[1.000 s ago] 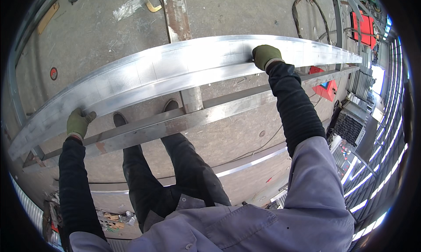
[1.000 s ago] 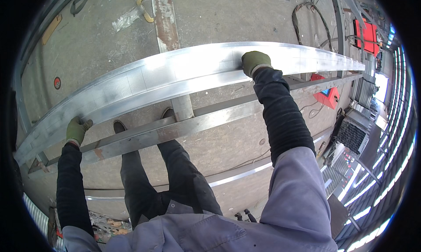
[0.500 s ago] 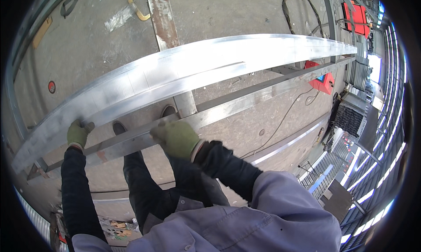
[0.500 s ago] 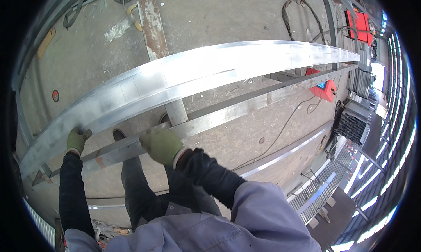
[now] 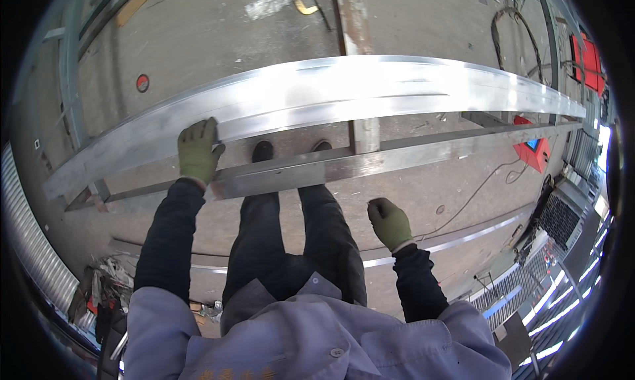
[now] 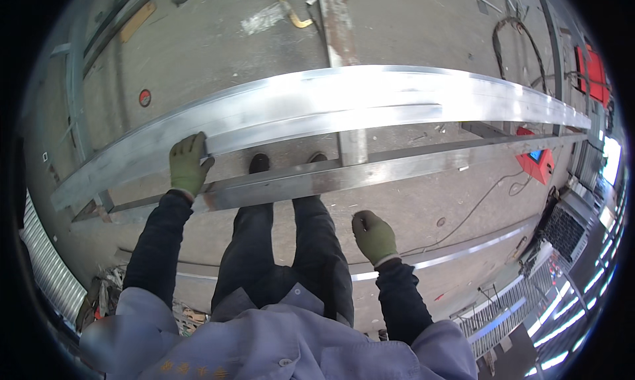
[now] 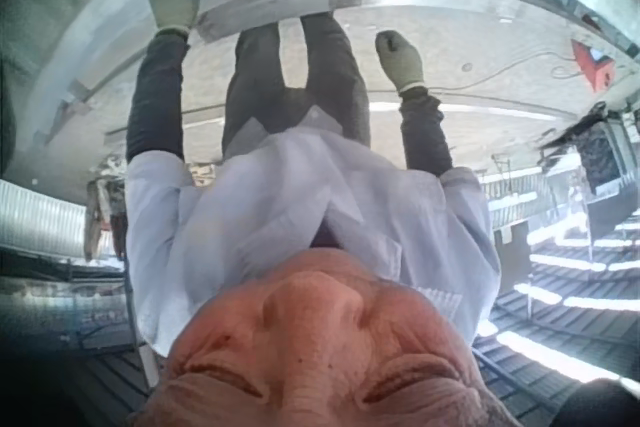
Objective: The person picks up a long, curved metal sheet from the floor and places it onto a metal frame. They adjust the sheet's position on the frame multiple times, then lift it off and walk away with it.
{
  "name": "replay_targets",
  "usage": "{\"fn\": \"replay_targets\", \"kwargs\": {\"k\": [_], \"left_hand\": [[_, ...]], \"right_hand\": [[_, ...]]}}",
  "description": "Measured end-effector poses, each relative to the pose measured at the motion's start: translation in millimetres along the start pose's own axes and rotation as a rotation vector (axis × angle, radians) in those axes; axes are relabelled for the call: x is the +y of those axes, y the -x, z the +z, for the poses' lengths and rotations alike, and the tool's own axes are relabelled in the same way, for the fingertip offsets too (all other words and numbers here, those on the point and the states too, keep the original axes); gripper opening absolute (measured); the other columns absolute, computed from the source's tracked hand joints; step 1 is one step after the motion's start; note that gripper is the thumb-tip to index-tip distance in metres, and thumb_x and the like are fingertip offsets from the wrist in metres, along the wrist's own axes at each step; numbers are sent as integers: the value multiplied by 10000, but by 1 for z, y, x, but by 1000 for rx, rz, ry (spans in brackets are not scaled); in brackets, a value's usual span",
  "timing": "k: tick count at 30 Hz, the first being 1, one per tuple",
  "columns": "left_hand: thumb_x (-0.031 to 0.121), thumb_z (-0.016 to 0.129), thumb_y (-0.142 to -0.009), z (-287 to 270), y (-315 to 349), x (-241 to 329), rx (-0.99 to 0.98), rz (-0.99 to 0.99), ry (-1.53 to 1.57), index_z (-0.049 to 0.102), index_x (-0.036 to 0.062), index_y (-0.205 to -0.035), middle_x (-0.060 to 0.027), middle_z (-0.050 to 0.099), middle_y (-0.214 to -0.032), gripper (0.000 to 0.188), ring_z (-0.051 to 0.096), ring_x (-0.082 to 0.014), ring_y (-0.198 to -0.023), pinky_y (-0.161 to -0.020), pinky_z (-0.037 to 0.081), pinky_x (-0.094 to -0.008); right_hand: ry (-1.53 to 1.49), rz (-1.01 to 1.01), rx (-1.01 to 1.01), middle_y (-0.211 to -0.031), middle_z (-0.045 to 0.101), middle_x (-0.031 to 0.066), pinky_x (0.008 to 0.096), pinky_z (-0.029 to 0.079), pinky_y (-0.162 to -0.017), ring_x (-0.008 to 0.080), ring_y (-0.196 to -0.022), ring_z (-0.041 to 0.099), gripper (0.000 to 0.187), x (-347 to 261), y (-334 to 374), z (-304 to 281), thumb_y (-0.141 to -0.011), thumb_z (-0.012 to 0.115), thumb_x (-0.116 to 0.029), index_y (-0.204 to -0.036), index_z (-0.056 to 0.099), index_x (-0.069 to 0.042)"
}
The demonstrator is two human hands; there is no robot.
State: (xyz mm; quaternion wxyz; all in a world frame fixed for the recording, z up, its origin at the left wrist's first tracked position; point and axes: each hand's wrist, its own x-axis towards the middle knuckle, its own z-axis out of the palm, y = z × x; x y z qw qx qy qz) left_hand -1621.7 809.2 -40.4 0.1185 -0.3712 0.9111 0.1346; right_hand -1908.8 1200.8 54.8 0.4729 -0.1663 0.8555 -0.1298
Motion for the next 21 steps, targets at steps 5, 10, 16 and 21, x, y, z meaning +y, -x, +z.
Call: {"fn": "replay_targets", "kwargs": {"k": [5,10,16,21], "left_hand": [[263,760,-845,18,20,-17,119,202,-109,554,39,-1284,-185,625,-1222,534,554,-402,-1202,-1140,358,-560],[296,700,-883,-17,80,2,-251,293,269,617,10,-1150,-204,663,-1079,400,636,-400,-1003,-899,488,-529],[355,723,-909,-54,155,-3,-276,465,105,594,79,-1327,-163,672,-1200,518,624,-390,-1201,-984,491,-498],[355,718,-915,-101,178,1,-397,473,187,588,97,-1357,-157,678,-1227,528,645,-335,-1184,-1012,483,-469]], "right_hand": [[-325,226,73,-711,665,-5,281,486,-607,81,-643,602,294,-44,35,34,-942,771,-319,-978,742,-29],[-490,247,64,-722,538,-74,259,374,-572,39,-641,448,305,-72,74,68,-968,751,-310,-912,760,-10],[-773,336,264,-641,449,-93,258,304,-493,32,-550,385,295,-84,115,114,-1013,705,-352,-984,732,-60],[-1320,391,311,-562,260,-94,250,187,-388,35,-426,237,282,-91,151,103,-1055,640,-429,-942,579,-178]]}}
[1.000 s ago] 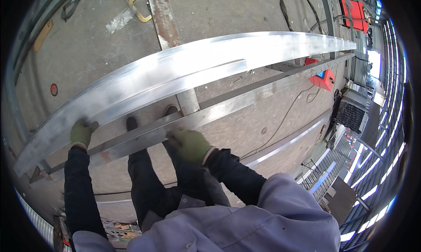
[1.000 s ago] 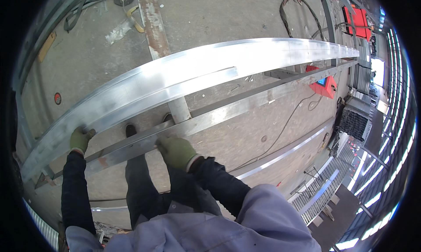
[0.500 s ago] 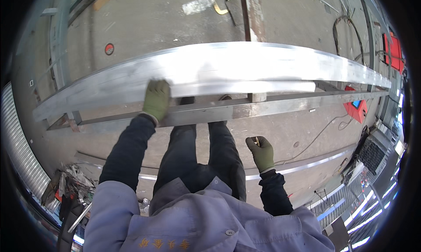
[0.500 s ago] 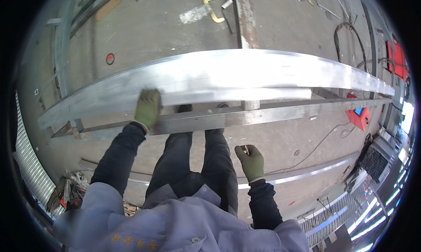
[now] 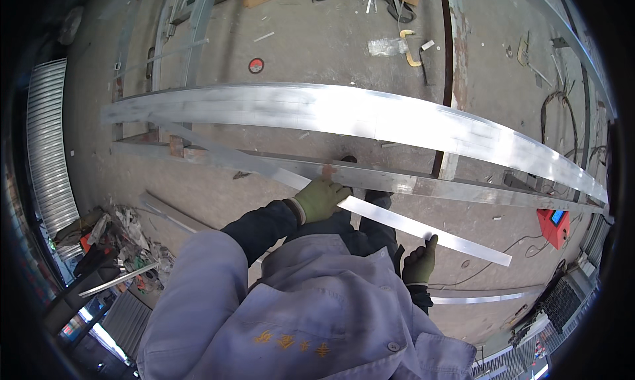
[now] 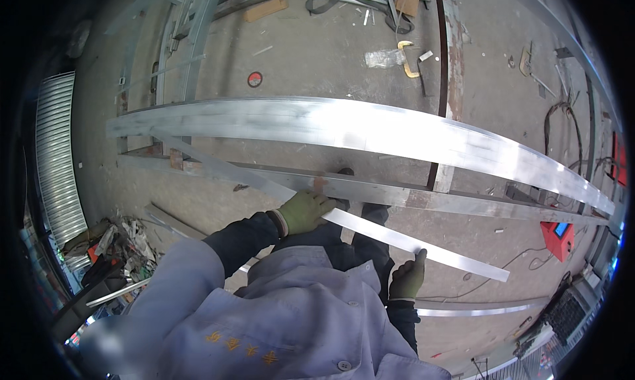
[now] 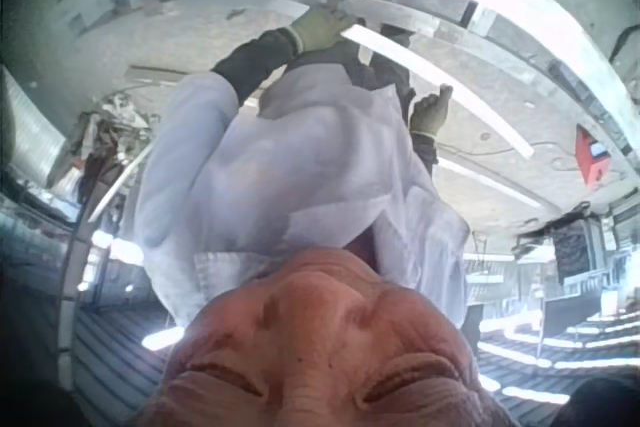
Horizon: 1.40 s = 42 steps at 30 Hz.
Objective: The person picks up a long, curved metal sheet from the floor and places it onto a metal frame. They adjust the sheet's position on the frame multiple times, then lift it off and walk away with it.
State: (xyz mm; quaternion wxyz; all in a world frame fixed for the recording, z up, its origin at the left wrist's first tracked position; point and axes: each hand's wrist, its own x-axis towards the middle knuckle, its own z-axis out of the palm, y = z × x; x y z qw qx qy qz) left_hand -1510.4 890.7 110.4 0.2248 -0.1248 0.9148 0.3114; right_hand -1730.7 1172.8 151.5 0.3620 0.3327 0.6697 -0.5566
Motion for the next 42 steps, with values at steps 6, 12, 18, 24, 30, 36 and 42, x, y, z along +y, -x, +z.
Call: {"fn": "replay_targets", "kwargs": {"k": [6,12,18,24,30,36,42], "left_hand": [[364,738,-891,-2,33,-7,232,43,144,592,99,-1354,-176,692,-1185,553,652,-363,-1149,-1029,466,-486],[298,848,-767,-20,102,-88,340,-220,14,659,104,-1247,-179,718,-1115,551,666,-397,-1067,-980,475,-524],[149,712,-712,1,121,-137,136,-400,-232,744,105,-1017,-178,738,-1017,310,698,-379,-972,-873,536,-501],[240,804,-715,-13,48,2,234,-195,-160,723,99,-1006,-153,734,-897,333,710,-384,-885,-861,534,-515],[496,813,-748,-14,-47,176,211,-84,-166,710,82,-1003,-162,748,-933,497,730,-369,-902,-801,561,-496],[574,788,-776,39,-102,301,216,38,-121,731,49,-1018,-187,744,-973,581,722,-387,-895,-804,562,-507],[533,790,-821,44,-135,416,88,58,145,716,153,-1226,-151,732,-1159,560,715,-342,-1053,-890,561,-455]], "right_hand": [[-129,-22,-82,-573,248,-99,251,179,-400,33,-439,212,260,-5,18,-3,-1079,619,-373,-904,523,-206],[-194,-125,-164,-577,258,-80,253,237,-428,56,-447,234,320,-16,51,6,-1078,626,-349,-852,463,-192],[-133,-322,-90,-615,372,-64,248,296,-433,76,-469,346,363,3,30,-36,-1026,693,-417,-819,511,-179],[-181,-394,68,-650,459,-65,243,285,-439,55,-490,388,340,-53,15,-121,-1032,673,-450,-1108,669,-119],[-127,-502,-37,-802,601,-4,237,415,-554,69,-599,499,457,-33,18,-200,-1090,592,-392,-1348,649,-19],[58,-560,0,-938,686,11,234,473,-646,76,-678,540,283,-35,6,-313,-1054,643,-222,-1234,737,-25],[161,-318,3,-907,720,23,253,511,-658,88,-732,617,368,-91,1,-390,-983,746,-344,-1152,764,-17]]}}
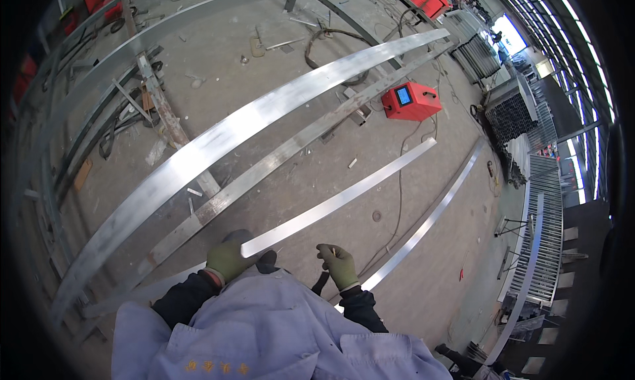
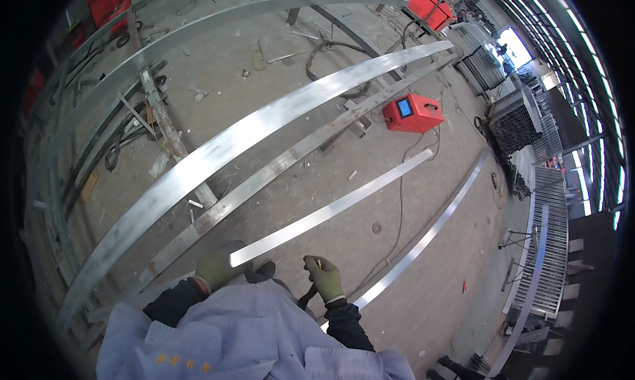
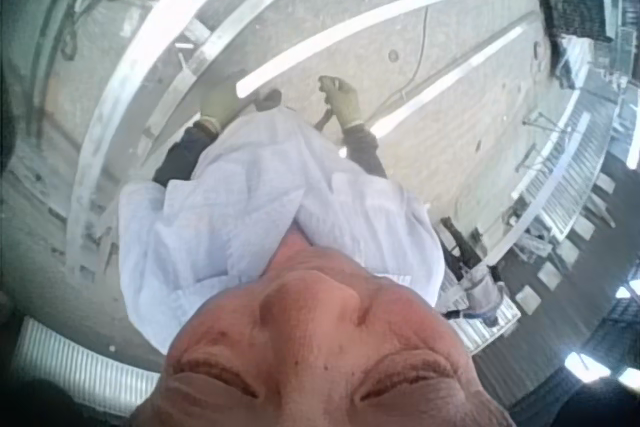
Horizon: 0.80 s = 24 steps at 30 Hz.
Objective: The person picks up a long, curved metal sheet from the floor and places it onto a metal frame. They adjust the sheet's position on the frame multiple times, then lift it off and walk away with it.
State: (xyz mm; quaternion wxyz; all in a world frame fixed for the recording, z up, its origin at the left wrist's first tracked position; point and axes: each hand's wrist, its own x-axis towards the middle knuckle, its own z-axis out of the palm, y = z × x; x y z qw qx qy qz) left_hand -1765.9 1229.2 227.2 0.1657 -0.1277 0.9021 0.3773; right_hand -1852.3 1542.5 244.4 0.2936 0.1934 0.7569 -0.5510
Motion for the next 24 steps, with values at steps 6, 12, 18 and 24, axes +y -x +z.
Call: {"fn": "replay_targets", "kwargs": {"k": [6,12,18,24], "left_hand": [[555,751,-867,-17,-67,84,-48,25,-83,737,112,-1204,-186,731,-1123,557,707,-383,-981,-844,553,-480],[497,757,-865,22,-167,90,-129,26,-135,727,80,-1197,-213,720,-1105,534,684,-400,-1019,-857,537,-501],[485,782,-817,-23,-265,122,-42,188,140,702,91,-1102,-158,714,-1068,493,696,-366,-1002,-876,543,-495],[449,804,-790,-79,-290,55,-30,-138,-85,720,102,-1077,-149,733,-1006,458,712,-377,-944,-861,557,-495]], "right_hand": [[-103,-61,-74,-944,754,83,261,497,-643,109,-680,613,495,-44,-50,19,-975,728,-448,-1173,750,6],[-111,60,-91,-714,663,46,239,353,-497,77,-534,483,395,-106,-131,16,-969,749,-442,-1008,719,-50],[-254,106,-19,-691,611,23,236,333,-474,71,-513,444,312,-167,-237,-11,-979,755,-368,-908,647,-84],[-346,51,25,-721,591,-3,239,314,-446,70,-519,443,242,-237,-355,-49,-1003,726,-347,-948,617,-139]]}}
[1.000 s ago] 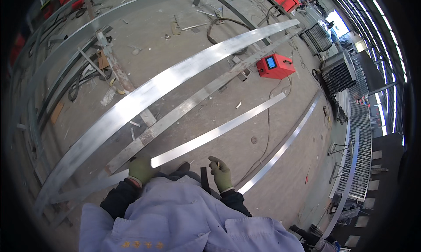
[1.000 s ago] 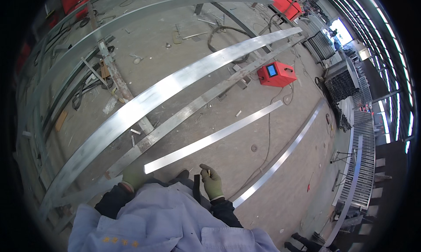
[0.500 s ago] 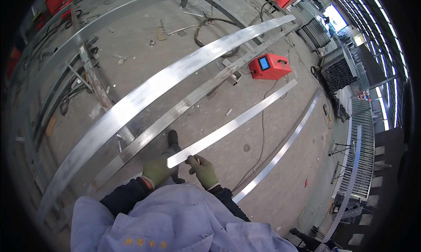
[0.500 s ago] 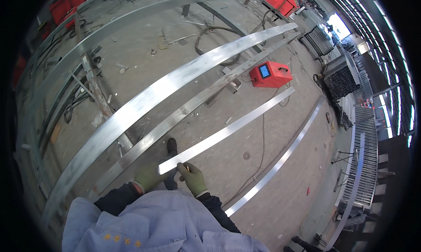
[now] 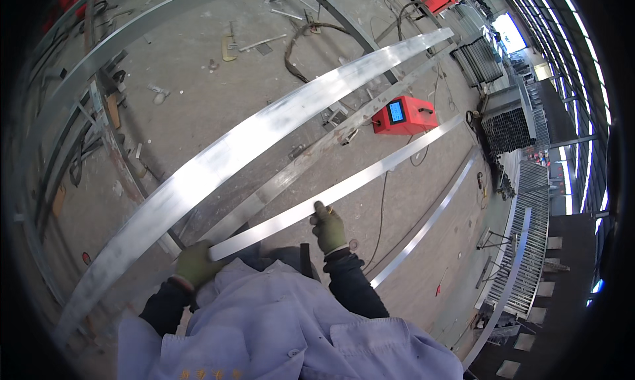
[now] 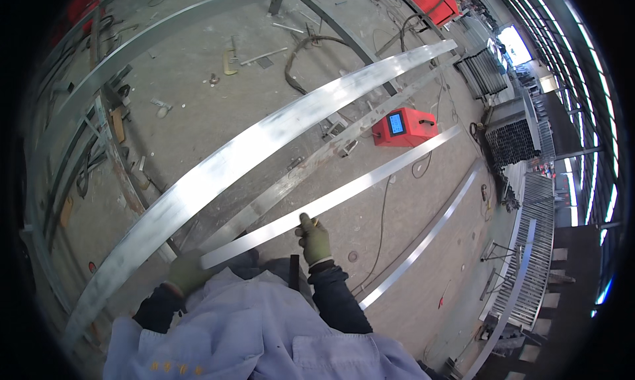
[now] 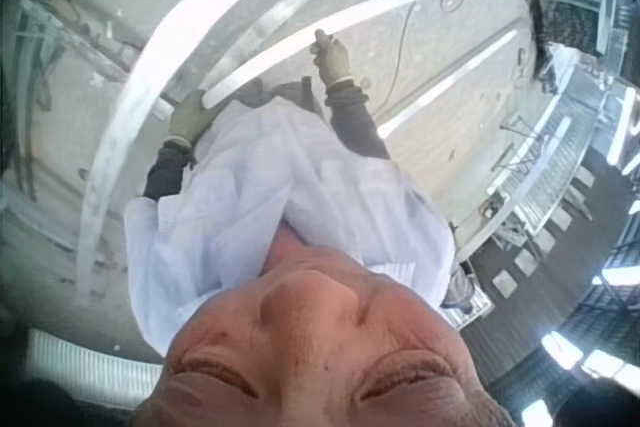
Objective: The person picks up a long, curved metal sheet from the floor and places it onto a metal frame. They adjust the sheet's position on the frame multiple times, then lift it off and walk away with it.
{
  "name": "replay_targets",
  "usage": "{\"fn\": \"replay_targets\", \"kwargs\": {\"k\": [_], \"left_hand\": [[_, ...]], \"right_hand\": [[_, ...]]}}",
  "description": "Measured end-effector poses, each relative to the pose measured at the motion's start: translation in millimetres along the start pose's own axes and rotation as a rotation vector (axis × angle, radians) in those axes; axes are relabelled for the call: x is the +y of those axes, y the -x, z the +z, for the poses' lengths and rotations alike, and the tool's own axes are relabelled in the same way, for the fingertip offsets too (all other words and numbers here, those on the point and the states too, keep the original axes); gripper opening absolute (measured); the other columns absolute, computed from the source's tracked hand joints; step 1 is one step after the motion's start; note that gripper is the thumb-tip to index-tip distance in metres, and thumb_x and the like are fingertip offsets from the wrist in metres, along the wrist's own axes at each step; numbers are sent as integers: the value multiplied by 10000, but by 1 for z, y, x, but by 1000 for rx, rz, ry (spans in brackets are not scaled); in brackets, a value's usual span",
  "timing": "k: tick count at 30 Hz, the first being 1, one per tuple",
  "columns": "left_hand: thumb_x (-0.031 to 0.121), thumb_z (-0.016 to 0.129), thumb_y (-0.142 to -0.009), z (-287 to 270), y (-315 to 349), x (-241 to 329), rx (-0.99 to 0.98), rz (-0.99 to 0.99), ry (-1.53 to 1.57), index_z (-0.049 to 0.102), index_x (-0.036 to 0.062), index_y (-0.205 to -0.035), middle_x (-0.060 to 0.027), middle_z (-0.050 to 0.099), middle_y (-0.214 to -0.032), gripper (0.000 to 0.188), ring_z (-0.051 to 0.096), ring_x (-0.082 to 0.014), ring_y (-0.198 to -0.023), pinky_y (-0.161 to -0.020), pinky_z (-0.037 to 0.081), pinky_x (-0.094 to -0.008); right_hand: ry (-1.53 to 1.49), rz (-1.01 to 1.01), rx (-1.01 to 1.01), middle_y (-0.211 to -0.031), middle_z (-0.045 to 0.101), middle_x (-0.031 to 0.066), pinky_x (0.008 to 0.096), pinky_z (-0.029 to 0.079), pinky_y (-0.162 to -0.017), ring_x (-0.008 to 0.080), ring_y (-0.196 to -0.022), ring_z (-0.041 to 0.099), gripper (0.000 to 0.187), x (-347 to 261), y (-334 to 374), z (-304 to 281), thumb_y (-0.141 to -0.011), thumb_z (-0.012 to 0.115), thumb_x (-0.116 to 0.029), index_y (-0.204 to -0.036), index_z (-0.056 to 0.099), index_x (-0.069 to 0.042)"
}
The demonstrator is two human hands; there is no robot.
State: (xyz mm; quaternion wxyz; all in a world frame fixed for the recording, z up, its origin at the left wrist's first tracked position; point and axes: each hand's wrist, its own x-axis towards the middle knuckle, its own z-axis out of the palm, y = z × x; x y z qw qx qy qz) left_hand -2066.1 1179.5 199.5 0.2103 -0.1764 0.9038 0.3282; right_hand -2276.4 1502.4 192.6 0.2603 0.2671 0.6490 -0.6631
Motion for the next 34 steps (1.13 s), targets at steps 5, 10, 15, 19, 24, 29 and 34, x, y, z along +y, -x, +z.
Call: {"fn": "replay_targets", "kwargs": {"k": [5,10,15,19,24,29,34], "left_hand": [[273,841,-723,-12,19,-119,88,-140,-149,717,71,-962,-157,720,-921,336,695,-393,-904,-820,551,-490],[146,831,-669,23,1,-102,277,-178,-193,689,70,-961,-168,692,-917,333,656,-415,-907,-816,504,-526],[97,776,-711,55,-34,-36,405,-240,-237,665,53,-992,-177,667,-907,305,634,-429,-882,-815,482,-523],[106,767,-758,65,-59,15,400,-314,-183,662,49,-971,-179,670,-895,244,646,-426,-857,-776,489,-537],[113,770,-768,70,-149,45,411,-249,-107,722,57,-1100,-165,720,-1047,340,652,-396,-1053,-977,459,-520],[103,627,-835,47,-205,23,344,-302,-197,722,125,-1020,-135,722,-951,209,686,-363,-931,-901,495,-493],[138,645,-883,63,-259,7,356,-360,-170,712,145,-1101,-114,737,-1054,228,682,-352,-1028,-1041,466,-488]], "right_hand": [[-133,-32,6,-736,579,-10,233,380,-461,82,-570,522,195,-64,-94,-12,-1027,690,-323,-1001,628,-140],[-151,66,-8,-795,584,-8,258,367,-448,109,-582,557,249,-91,-185,-1,-1013,692,-389,-1005,632,-147],[149,59,54,-782,562,18,271,361,-451,111,-561,523,472,-127,-268,3,-948,745,-497,-1079,653,-53],[421,87,49,-747,576,52,335,429,-493,170,-572,551,600,-152,-334,22,-910,752,-547,-1119,660,7],[1728,-848,-90,-895,719,164,496,552,-704,317,-835,714,227,-140,-492,-63,-1047,474,-193,-1107,664,-83],[1287,-536,-133,-730,595,84,405,440,-485,214,-542,530,328,-140,-505,-51,-1003,639,-407,-1074,772,-116],[618,-47,97,-667,545,42,361,387,-456,163,-507,469,405,-144,-568,-36,-946,733,-514,-998,816,-120]]}}
